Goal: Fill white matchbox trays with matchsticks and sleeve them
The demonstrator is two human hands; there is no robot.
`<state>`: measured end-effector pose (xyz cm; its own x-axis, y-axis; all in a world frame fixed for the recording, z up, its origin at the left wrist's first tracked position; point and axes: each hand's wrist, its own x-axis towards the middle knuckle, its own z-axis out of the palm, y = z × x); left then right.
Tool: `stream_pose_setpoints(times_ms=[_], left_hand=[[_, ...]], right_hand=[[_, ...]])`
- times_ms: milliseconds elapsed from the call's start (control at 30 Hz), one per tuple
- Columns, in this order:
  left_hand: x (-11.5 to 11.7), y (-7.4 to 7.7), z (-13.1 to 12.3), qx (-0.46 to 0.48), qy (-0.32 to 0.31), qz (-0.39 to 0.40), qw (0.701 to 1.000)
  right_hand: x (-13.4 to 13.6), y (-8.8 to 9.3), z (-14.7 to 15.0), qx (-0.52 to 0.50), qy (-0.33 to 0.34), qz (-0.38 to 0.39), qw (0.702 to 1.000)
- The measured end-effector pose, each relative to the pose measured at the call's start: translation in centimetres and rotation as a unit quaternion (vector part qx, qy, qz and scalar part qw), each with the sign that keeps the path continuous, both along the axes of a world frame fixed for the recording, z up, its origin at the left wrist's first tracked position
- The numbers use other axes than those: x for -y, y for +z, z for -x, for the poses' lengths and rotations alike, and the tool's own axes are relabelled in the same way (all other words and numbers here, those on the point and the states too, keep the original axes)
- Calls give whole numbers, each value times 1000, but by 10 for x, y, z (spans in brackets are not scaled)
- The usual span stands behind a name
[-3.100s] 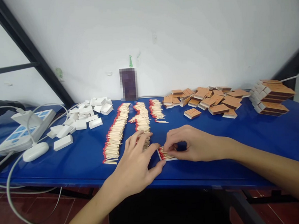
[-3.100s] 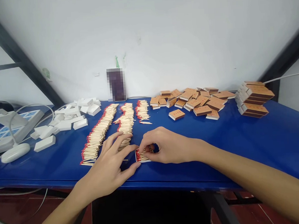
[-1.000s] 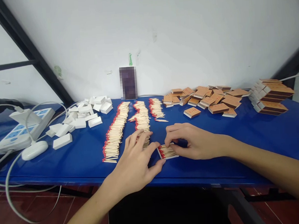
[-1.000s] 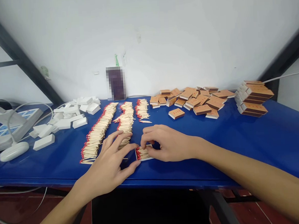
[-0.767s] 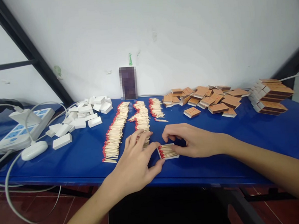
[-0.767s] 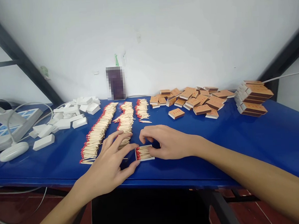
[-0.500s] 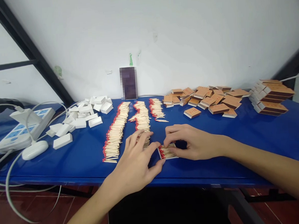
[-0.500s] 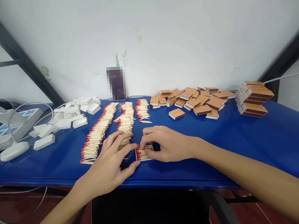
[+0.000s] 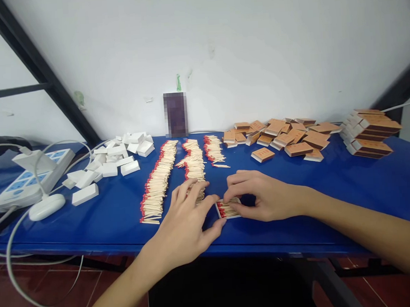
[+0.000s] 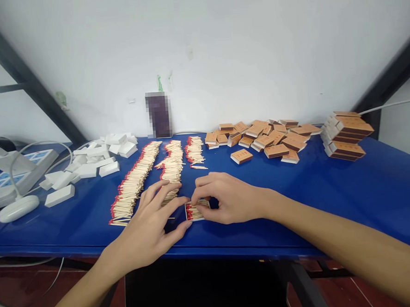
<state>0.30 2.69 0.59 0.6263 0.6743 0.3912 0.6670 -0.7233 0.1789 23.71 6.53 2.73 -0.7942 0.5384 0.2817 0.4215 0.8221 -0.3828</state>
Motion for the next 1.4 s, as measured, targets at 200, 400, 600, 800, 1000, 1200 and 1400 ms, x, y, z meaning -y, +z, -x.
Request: stream_pose_setpoints(times_ms=[200,400,600,800,1000,1200,1400], left_hand=[[-1,0,0,1,-1,2,1000],[-1,0,0,0,0,5,1000],[0,0,0,-6,1,5,1000],[-1,-1,0,0,-2,4,1000],[-1,0,0,-5,-2,10,1000],[-1,1,0,2,-4,3,1000],[0,1,0,3,-3,6,1000]], right_hand=[[3,1,1,-7,22,21,1000],[2,0,2,-5,27,20,999],[2,-2,2,-25,9,7,1000],[-28,-14,-6,-91,-221,-87,967],[-63,-23,-11,-10,-303,-33,952],[-62,-22,-10,6,-279,-31,960],[-57,-21,-13,6,-269,-41,962]])
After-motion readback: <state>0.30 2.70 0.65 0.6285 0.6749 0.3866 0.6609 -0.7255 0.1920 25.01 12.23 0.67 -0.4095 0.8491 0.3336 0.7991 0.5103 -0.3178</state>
